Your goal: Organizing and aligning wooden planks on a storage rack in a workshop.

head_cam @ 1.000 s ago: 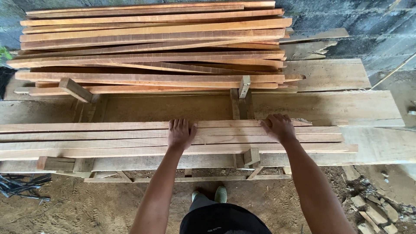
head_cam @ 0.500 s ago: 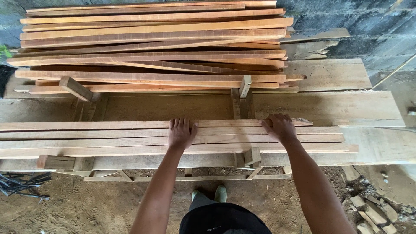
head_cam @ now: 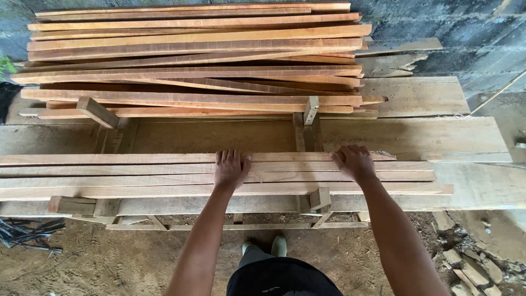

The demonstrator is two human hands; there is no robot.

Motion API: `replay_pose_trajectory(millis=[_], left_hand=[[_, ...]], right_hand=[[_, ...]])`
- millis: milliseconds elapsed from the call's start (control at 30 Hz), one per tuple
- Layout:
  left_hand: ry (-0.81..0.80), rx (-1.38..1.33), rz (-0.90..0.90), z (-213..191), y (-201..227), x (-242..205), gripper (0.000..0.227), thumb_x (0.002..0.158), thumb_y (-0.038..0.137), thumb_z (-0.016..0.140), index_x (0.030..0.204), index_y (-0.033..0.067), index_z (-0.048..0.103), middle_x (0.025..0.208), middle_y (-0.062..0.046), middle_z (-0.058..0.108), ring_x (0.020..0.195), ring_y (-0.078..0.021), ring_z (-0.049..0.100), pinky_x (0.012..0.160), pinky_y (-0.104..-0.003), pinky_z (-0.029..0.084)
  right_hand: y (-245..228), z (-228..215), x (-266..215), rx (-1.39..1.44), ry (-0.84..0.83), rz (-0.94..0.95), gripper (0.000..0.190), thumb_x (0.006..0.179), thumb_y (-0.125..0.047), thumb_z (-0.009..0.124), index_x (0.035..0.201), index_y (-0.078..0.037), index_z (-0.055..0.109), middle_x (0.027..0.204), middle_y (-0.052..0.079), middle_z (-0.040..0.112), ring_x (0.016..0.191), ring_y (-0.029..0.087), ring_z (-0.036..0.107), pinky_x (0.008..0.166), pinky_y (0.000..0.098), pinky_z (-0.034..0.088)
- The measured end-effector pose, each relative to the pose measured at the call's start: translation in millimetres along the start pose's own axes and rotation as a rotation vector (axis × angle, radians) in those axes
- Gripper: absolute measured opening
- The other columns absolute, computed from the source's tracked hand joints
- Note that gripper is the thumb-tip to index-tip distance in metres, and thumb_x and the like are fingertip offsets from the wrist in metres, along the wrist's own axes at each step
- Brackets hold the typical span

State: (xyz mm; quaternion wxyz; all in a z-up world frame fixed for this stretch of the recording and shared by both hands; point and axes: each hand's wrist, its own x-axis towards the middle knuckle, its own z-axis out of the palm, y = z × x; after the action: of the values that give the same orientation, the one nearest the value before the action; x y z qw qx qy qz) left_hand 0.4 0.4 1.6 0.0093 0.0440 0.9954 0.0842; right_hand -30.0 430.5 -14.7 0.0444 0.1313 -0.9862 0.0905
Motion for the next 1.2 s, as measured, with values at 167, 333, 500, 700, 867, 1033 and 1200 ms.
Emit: replay_pose_trajectory(millis=[167, 333, 500, 700, 867, 1033, 1200], left_hand=[[0.001, -0.005, -0.006, 5.3, -1.3, 1.8, 0.067, 0.103, 0.053, 0.033, 0.136, -0.0029, 0.05, 0.14, -0.024, 0.052, 0.139, -0.0376, 0.042, 0.122, -0.053, 0.021], [-0.019, -0.013, -0.002, -6.9, 1.5, -1.7, 0.066, 0.104, 0.053, 0.034, 0.136, -0.0027, 0.051, 0.138, -0.024, 0.055, 0.138, -0.0376, 0.044, 0.123, -0.052, 0.022], [0.189, -0.054, 0.061, 22.7, -6.5, 2.4, 0.066, 0.102, 0.053, 0.038, 0.134, -0.003, 0.053, 0.136, -0.025, 0.056, 0.135, -0.0392, 0.046, 0.119, -0.054, 0.025], [0.155, -0.053, 0.062, 14.7, -6.7, 1.8, 0.062, 0.102, 0.051, 0.039, 0.13, -0.0024, 0.054, 0.131, -0.026, 0.057, 0.13, -0.0406, 0.047, 0.117, -0.058, 0.026], [0.176, -0.11, 0.067, 17.3, -8.1, 3.2, 0.056, 0.1, 0.046, 0.042, 0.127, -0.0012, 0.056, 0.131, -0.025, 0.058, 0.129, -0.0404, 0.049, 0.117, -0.058, 0.028], [0.172, -0.12, 0.087, 40.2, -17.8, 3.8, 0.05, 0.102, 0.041, 0.042, 0.127, 0.0006, 0.058, 0.132, -0.023, 0.059, 0.131, -0.0402, 0.049, 0.119, -0.058, 0.028], [0.237, -0.154, 0.222, 62.4, -36.6, 6.5, 0.056, 0.097, 0.037, 0.046, 0.138, -0.0012, 0.051, 0.14, -0.022, 0.055, 0.135, -0.0393, 0.044, 0.12, -0.058, 0.024]], right_hand=[[-0.5, -0.9, -0.1, -0.002, 0.024, -0.029, 0.05, 0.102, -0.057, 0.049, 0.095, -0.013, 0.07, 0.097, 0.009, 0.075, 0.1, 0.028, 0.071, 0.103, 0.0488, 0.05], [-8.0, -8.9, 2.1, -0.017, 0.0, -0.023, 0.05, 0.102, -0.058, 0.049, 0.099, -0.013, 0.07, 0.097, 0.011, 0.074, 0.101, 0.028, 0.07, 0.104, 0.049, 0.047], [-4.1, -5.1, 9.6, -0.047, -0.276, 0.072, 0.059, 0.102, -0.063, 0.04, 0.115, -0.012, 0.067, 0.117, 0.014, 0.069, 0.118, 0.032, 0.062, 0.109, 0.0539, 0.04], [-30.2, -7.3, 22.4, -0.06, -0.44, 0.159, 0.09, 0.091, -0.084, 0.029, 0.137, -0.012, 0.056, 0.143, 0.02, 0.055, 0.139, 0.038, 0.046, 0.117, 0.0603, 0.024], [-97.5, -15.1, 51.1, -0.022, -0.569, 0.042, 0.104, 0.09, -0.086, 0.026, 0.156, -0.007, 0.03, 0.15, 0.023, 0.05, 0.143, 0.038, 0.042, 0.122, 0.0616, 0.015], [-199.1, -14.9, 79.3, 0.237, -0.79, 0.121, 0.117, 0.087, -0.088, 0.033, 0.158, 0.004, 0.026, 0.119, 0.026, 0.08, 0.141, 0.029, 0.06, 0.131, 0.0525, 0.021], [-242.7, 53.7, 81.1, -0.019, -0.473, -0.104, 0.1, 0.096, -0.084, 0.044, 0.142, 0.005, 0.048, 0.14, 0.029, 0.055, 0.134, 0.042, 0.049, 0.111, 0.0563, 0.035]])
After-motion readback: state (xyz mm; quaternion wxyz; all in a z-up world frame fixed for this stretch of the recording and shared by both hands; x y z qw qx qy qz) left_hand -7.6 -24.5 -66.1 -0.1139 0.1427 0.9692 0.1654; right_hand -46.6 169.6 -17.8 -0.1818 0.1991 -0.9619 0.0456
